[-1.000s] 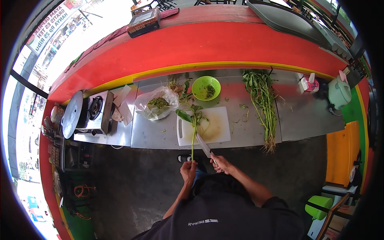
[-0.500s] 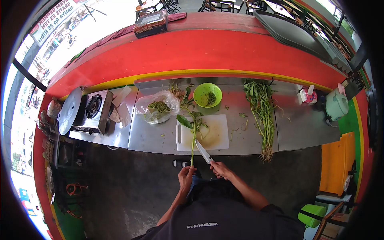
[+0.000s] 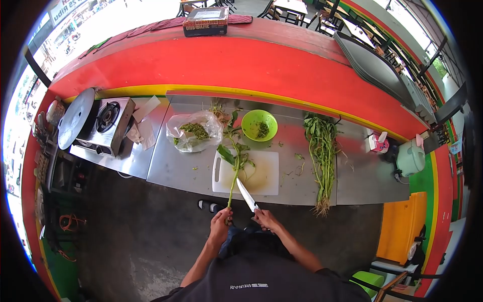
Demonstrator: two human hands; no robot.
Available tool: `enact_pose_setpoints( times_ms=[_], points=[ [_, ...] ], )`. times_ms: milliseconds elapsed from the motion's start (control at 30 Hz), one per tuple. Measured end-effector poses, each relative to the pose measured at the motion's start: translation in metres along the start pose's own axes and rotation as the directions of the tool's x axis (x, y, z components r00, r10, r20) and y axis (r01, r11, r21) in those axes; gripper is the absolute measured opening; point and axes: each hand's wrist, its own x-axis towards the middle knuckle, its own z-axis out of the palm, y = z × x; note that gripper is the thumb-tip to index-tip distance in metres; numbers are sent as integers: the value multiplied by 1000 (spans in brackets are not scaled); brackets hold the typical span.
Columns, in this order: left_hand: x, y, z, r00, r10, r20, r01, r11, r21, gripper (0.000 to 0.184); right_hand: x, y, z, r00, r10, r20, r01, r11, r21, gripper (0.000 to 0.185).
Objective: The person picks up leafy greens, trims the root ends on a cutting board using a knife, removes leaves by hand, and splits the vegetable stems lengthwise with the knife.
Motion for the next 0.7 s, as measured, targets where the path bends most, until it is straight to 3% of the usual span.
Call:
enact_pose_setpoints(
  times_ms=[67, 233, 333, 533, 600, 700],
  points=[
    [0, 6, 0, 994, -85, 67, 95, 980, -177, 17, -2, 0, 2, 999, -26, -20, 25, 999, -35, 42],
    [-5, 13, 8, 963, -127, 239, 195, 939, -284, 19, -4, -3, 0, 999, -48, -11, 47, 998, -40, 43],
    [-14, 13, 21, 966, -79, 245, 139, 962, -235, 19, -5, -6, 1, 998, -33, -44, 29, 996, -83, 44],
    [-2, 2, 11, 995, 30, 93, -19, 993, -119, 21, 0, -1, -5, 998, -61, 3, 61, 995, -80, 42],
    [1, 4, -1, 997, 78, 14, -79, 995, 68, 22, -5, 0, -5, 996, -84, 27, 84, 996, -24, 39],
    [-1, 8, -18, 997, 75, 1, -74, 993, 92, 20, -22, -4, -6, 995, -82, 65, 80, 996, 27, 37]
  ],
)
